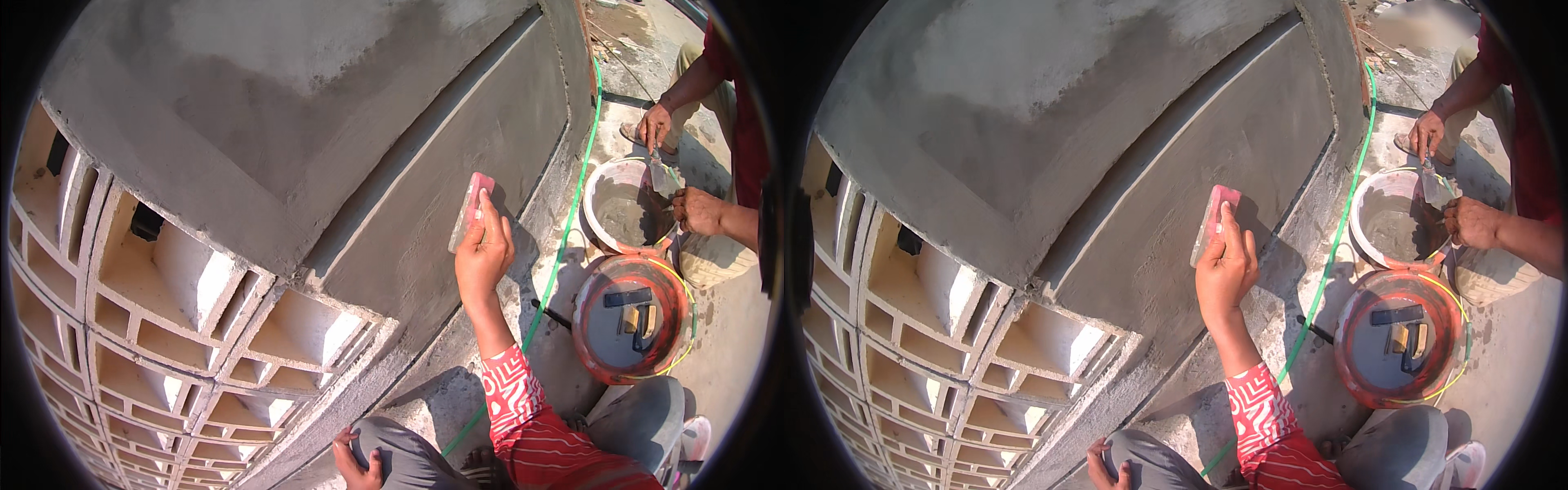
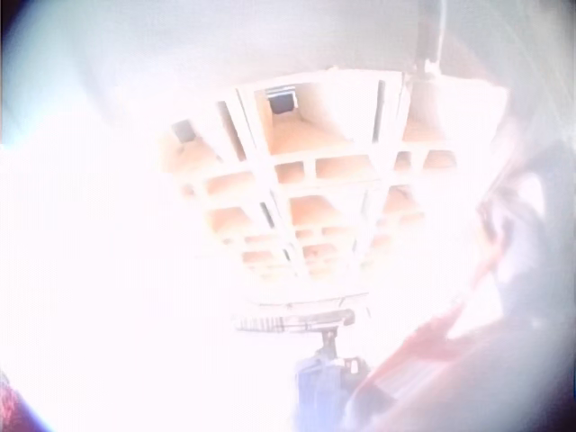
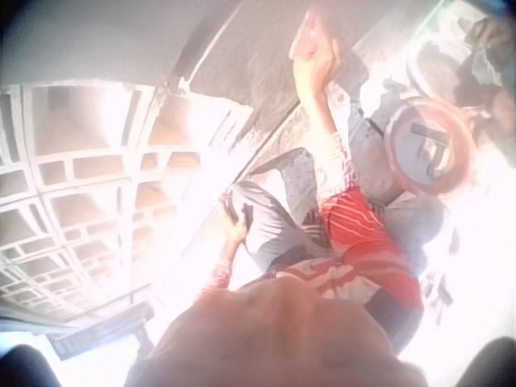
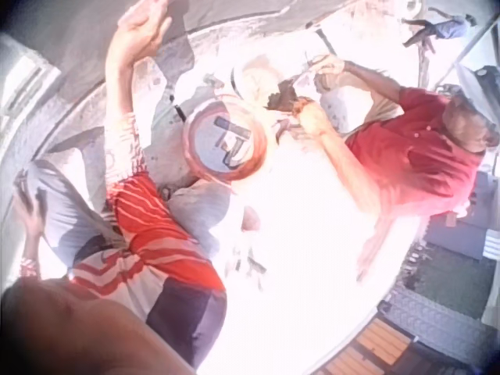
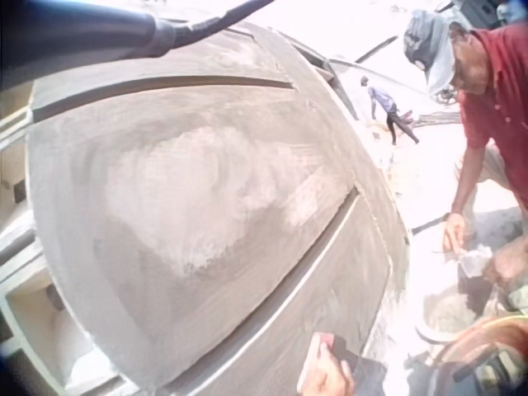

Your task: The person smooths a freshly plastered wall using a pink sponge and a trowel. They repeatedly dip the sponge into a bucket of water and rub the wall surface to refine the finish. A coworker works alongside on an adjacent section of the wall.

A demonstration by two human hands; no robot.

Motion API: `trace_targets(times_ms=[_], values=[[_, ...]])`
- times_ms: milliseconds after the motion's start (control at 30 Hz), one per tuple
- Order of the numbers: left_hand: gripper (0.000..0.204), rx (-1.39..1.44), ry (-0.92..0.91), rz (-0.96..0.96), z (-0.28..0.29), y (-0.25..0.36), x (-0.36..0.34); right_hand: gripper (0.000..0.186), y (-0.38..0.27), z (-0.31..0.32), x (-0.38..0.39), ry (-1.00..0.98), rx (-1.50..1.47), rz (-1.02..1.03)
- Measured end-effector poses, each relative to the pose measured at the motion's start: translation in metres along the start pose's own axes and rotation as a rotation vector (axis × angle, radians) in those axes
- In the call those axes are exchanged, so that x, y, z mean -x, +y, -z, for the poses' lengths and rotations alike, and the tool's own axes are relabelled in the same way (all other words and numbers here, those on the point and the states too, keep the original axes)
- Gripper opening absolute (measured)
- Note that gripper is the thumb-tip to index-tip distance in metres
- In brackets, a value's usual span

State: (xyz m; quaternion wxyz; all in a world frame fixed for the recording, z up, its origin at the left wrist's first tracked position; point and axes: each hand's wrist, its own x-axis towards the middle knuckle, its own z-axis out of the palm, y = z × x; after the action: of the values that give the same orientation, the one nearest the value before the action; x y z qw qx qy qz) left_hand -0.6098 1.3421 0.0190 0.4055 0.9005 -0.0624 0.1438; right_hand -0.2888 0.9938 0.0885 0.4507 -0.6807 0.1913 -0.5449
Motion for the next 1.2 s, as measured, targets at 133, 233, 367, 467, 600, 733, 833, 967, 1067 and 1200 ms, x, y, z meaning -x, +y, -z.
trace_targets(times_ms=[133, 233, 367, 467, 600, 733, 833, 967, 1067, 1200], values=[[0.062, 0.021, 0.048, -0.01, -0.004, 0.007, -0.006, 0.046, -0.045, 0.022, 0.093, -0.126, -0.142, 0.113], [0.063, 0.05, 0.012, 0.025, 0.007, 0.007, -0.007, 0.047, -0.007, 0.01, 0.055, -0.058, -0.086, 0.011], [0.061, -0.032, -0.025, 0.047, 0.004, 0.006, -0.009, 0.049, -0.031, 0.014, 0.044, -0.093, -0.138, 0.074], [0.06, -0.121, -0.016, 0.042, 0.012, -0.001, -0.006, 0.052, -0.053, 0.024, 0.113, -0.133, -0.155, 0.149], [0.055, -0.058, 0.027, 0.012, 0.01, 0.012, -0.006, 0.044, -0.003, 0.004, 0.022, 0.012, -0.057, 0.022], [0.054, -0.207, -0.004, 0.003, 0.009, 0.022, -0.021, 0.045, -0.05, 0.012, 0.051, -0.164, -0.143, 0.116], [0.063, -0.261, -0.078, -0.006, 0.019, 0.02, -0.014, 0.039, -0.018, 0.017, 0.14, -0.136, -0.137, 0.059], [0.065, -0.143, 0.008, 0.019, 0.012, 0.019, -0.007, 0.04, 0.023, 0.009, 0.057, 0.009, -0.049, -0.012], [0.066, -0.288, -0.044, 0.065, 0.014, 0.014, -0.009, 0.041, -0.033, 0.02, 0.07, -0.181, -0.104, -0.041], [0.067, -0.217, -0.108, 0.053, 0.019, 0.032, -0.018, 0.04, 0.006, 0.016, 0.126, -0.14, -0.106, -0.011]])
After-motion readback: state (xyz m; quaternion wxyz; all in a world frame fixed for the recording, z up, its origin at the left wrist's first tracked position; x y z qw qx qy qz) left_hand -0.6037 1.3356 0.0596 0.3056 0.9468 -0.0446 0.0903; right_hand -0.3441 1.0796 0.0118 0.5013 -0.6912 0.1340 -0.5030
